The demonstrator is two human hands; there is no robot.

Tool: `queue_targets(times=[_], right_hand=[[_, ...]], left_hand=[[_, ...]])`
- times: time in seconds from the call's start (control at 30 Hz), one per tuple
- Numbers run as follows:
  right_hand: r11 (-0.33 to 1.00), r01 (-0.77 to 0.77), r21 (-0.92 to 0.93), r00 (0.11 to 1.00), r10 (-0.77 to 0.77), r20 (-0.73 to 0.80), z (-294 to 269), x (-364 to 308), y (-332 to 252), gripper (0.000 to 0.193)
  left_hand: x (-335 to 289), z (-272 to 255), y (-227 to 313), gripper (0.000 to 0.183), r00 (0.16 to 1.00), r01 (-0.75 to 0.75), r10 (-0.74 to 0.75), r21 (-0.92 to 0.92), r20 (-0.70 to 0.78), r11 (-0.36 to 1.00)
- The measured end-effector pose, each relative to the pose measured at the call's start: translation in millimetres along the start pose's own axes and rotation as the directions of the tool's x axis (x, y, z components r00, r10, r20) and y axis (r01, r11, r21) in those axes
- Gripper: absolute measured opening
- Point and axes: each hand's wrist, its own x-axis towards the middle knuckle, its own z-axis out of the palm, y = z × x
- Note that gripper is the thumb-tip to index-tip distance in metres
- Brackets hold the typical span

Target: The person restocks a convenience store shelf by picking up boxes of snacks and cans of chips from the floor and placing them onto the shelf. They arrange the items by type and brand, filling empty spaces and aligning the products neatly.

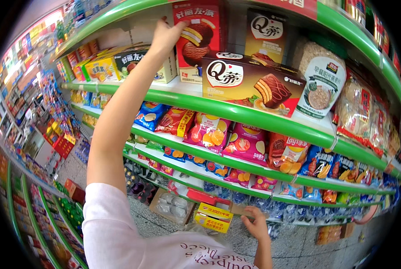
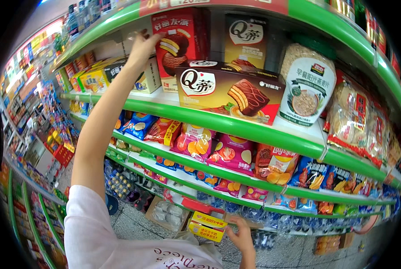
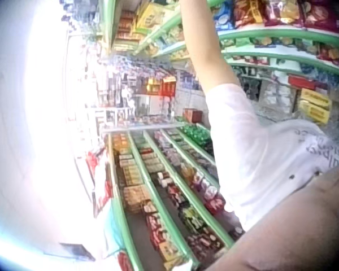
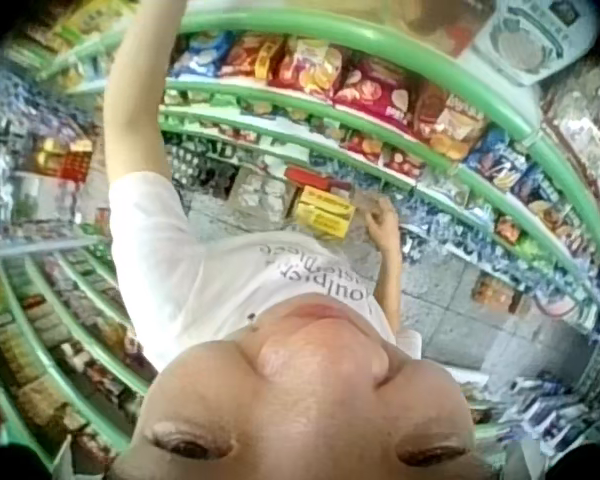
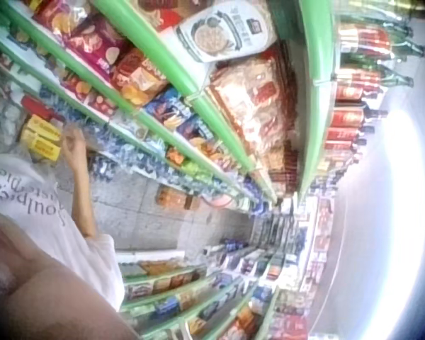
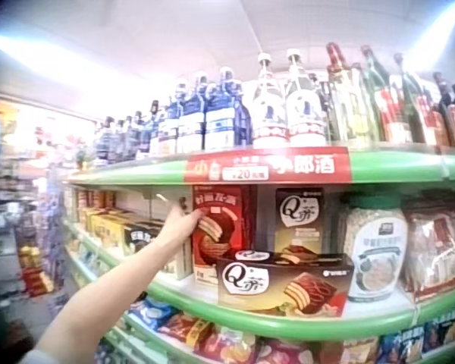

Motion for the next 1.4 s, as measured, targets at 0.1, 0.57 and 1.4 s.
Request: queue_targets(times=[0.1, 0.57, 1.4], right_hand=[[0.997, 0.066, -0.032, 0.997, -0.065, 0.031, -3, 6, -4, 0.031], [0.442, 0.462, -0.769, 0.597, -0.796, -0.099, -145, 162, -228, 0.035], [0.349, 0.333, -0.876, 0.797, -0.601, 0.064, -149, 208, -298, 0.063]], left_hand=[[-8, 1, -15, 0.070, 0.996, 0.081, -0.081, 0.013, -0.023, 0.997], [-3, 15, -48, 0.074, 0.999, 0.028, -0.020, -0.155, 0.048, 0.988], [-4, 6, -62, 0.054, 0.988, -0.066, 0.111, -0.349, 0.111, 0.935]])
